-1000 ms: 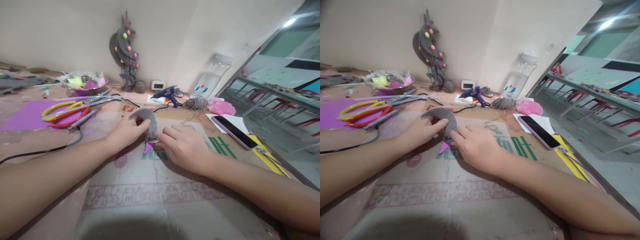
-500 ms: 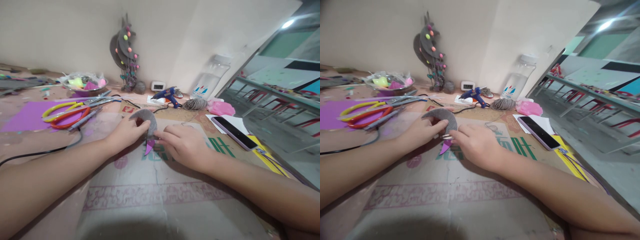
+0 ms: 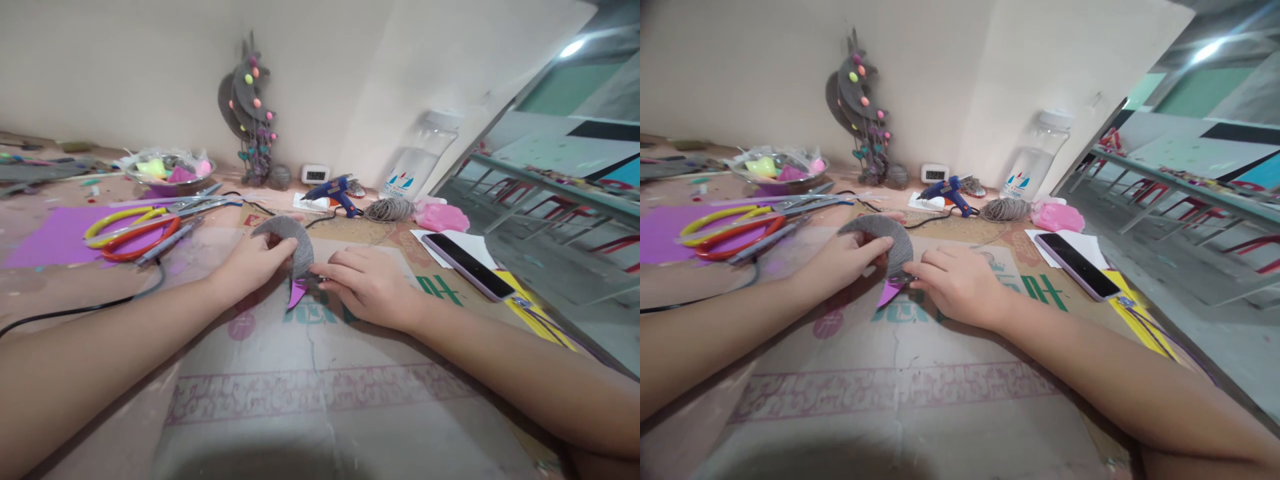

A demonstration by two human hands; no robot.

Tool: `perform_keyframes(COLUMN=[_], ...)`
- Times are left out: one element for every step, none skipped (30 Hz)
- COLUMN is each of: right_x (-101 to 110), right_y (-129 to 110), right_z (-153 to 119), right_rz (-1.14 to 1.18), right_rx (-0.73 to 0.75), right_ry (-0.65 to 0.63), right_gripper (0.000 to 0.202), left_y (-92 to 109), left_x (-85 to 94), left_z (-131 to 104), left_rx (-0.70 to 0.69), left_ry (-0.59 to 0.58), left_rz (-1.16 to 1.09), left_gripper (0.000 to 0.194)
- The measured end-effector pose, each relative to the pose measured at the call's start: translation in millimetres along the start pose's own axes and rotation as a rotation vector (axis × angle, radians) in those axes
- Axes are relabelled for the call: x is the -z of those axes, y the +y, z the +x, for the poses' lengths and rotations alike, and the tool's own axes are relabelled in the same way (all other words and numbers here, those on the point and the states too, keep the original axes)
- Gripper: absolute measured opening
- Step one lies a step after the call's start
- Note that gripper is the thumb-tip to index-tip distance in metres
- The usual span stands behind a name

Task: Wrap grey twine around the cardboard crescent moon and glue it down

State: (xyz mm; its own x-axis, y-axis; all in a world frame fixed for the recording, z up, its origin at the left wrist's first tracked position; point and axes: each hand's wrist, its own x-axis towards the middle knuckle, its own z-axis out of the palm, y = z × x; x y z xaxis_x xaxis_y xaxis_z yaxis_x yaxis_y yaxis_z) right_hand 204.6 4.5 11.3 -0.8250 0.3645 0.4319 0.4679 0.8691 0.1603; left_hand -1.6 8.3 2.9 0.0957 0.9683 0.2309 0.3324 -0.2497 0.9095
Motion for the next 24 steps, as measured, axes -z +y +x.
perform_keyframes(right_x=[0.4,0.9,1.5,2.0,2.3,2.5,2.5,2.4,2.2,1.9,1.5,1.2,0.9,0.7,0.6,0.5,0.5,0.7,1.0,1.4,2.0,2.5,3.1,3.5], right_y=[-0.1,-0.2,-0.4,-0.7,-1.1,-1.4,-1.8,-2.1,-2.4,-2.6,-2.8,-3.0,-3.2,-3.4,-3.5,-3.7,-3.8,-3.9,-4.0,-4.0,-4.0,-3.9,-3.8,-3.5], right_z=[0.2,0.6,0.9,1.3,1.6,1.8,2.0,2.1,2.1,2.0,2.0,1.9,1.9,1.8,1.7,1.6,1.6,1.5,1.4,1.3,1.2,1.2,1.1,1.1], right_rz=[-0.017,-0.032,-0.043,-0.051,-0.056,-0.061,-0.065,-0.07,-0.076,-0.081,-0.085,-0.087,-0.09,-0.092,-0.096,-0.1,-0.104,-0.108,-0.111,-0.114,-0.116,-0.119,-0.121,-0.123], right_rx=[0.008,0.013,0.018,0.021,0.023,0.024,0.026,0.03,0.035,0.039,0.043,0.047,0.049,0.053,0.056,0.06,0.063,0.065,0.066,0.066,0.067,0.069,0.07,0.072], right_ry=[0.003,0.007,0.009,0.011,0.01,0.009,0.008,0.007,0.006,0.003,0.0,-0.002,-0.005,-0.006,-0.006,-0.006,-0.007,-0.009,-0.012,-0.013,-0.014,-0.011,-0.007,-0.004], right_gripper=[0.026,0.026,0.026,0.026,0.027,0.027,0.027,0.027,0.027,0.027,0.027,0.027,0.027,0.027,0.027,0.027,0.027,0.027,0.027,0.027,0.027,0.027,0.027,0.027], left_y=[-0.5,-0.9,-1.0,-0.9,-0.6,-0.1,0.4,0.9,1.2,1.3,1.2,0.9,0.4,-0.3,-0.9,-1.5,-2.1,-2.5,-2.9,-3.0,-3.1,-3.0,-2.7,-2.3], left_x=[0.3,0.5,0.7,0.8,0.9,1.0,1.1,1.1,1.1,1.0,0.9,0.8,0.7,0.5,0.4,0.3,0.3,0.3,0.3,0.3,0.4,0.4,0.4,0.4], left_z=[0.3,0.5,0.6,0.7,0.7,0.6,0.6,0.5,0.4,0.2,0.1,0.0,-0.1,-0.2,-0.3,-0.3,-0.4,-0.4,-0.3,-0.3,-0.3,-0.3,-0.4,-0.4], left_rx=[-0.011,-0.018,-0.021,-0.02,-0.02,-0.022,-0.026,-0.028,-0.027,-0.022,-0.018,-0.013,-0.012,-0.014,-0.018,-0.02,-0.018,-0.017,-0.016,-0.015,-0.015,-0.015,-0.016,-0.016], left_ry=[-0.024,-0.044,-0.056,-0.059,-0.059,-0.058,-0.059,-0.061,-0.063,-0.064,-0.064,-0.066,-0.068,-0.069,-0.071,-0.072,-0.074,-0.073,-0.073,-0.073,-0.073,-0.071,-0.07,-0.069], left_rz=[0.004,0.006,0.006,0.007,0.008,0.008,0.007,0.007,0.008,0.009,0.009,0.007,0.004,0.0,-0.004,-0.006,-0.007,-0.008,-0.01,-0.011,-0.013,-0.014,-0.014,-0.014], left_gripper=[0.031,0.03,0.03,0.029,0.029,0.029,0.029,0.03,0.03,0.031,0.031,0.031,0.031,0.031,0.031,0.03,0.03,0.03,0.03,0.031,0.031,0.032,0.033,0.033])
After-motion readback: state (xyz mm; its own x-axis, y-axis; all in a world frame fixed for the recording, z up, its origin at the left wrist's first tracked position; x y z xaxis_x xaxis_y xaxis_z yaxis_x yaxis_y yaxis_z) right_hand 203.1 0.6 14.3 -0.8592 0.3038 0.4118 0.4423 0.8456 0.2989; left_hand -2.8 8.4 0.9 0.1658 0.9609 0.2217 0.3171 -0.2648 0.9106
